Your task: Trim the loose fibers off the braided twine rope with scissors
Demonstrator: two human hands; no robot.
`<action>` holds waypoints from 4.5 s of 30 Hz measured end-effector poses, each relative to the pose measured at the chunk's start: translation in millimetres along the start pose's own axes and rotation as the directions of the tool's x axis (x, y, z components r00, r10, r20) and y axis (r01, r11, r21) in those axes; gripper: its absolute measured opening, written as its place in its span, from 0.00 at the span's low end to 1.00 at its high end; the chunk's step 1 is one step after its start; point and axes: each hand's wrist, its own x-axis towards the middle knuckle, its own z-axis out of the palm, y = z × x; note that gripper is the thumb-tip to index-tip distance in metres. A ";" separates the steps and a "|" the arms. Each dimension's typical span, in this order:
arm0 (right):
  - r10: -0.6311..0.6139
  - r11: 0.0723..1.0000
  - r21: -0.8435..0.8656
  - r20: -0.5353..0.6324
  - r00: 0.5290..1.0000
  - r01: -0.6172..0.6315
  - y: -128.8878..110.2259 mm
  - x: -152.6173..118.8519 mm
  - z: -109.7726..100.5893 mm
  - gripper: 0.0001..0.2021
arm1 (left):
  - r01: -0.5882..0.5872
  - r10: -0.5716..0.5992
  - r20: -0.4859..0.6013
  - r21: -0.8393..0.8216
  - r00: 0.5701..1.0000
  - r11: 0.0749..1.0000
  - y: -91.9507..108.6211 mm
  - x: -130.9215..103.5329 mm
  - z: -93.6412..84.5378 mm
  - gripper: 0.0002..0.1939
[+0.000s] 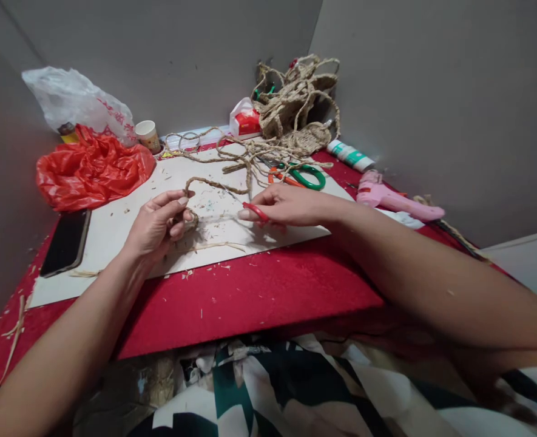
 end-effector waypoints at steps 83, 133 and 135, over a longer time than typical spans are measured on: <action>-0.282 0.307 0.948 0.171 0.944 -0.080 -7.4 10.2 61.7 0.22 | 0.083 -0.072 0.090 -0.126 0.993 0.989 -8.6 -7.5 7.8 0.11; -0.250 0.133 0.983 0.159 0.955 -0.129 -15.9 -3.3 66.7 0.21 | 0.059 -0.043 0.123 -0.130 0.991 0.990 -15.2 -4.8 7.0 0.14; -0.260 0.158 0.977 0.180 0.949 -0.142 -17.4 -4.8 66.8 0.21 | 0.057 -0.043 0.107 -0.131 0.993 0.990 -14.7 -4.8 7.3 0.14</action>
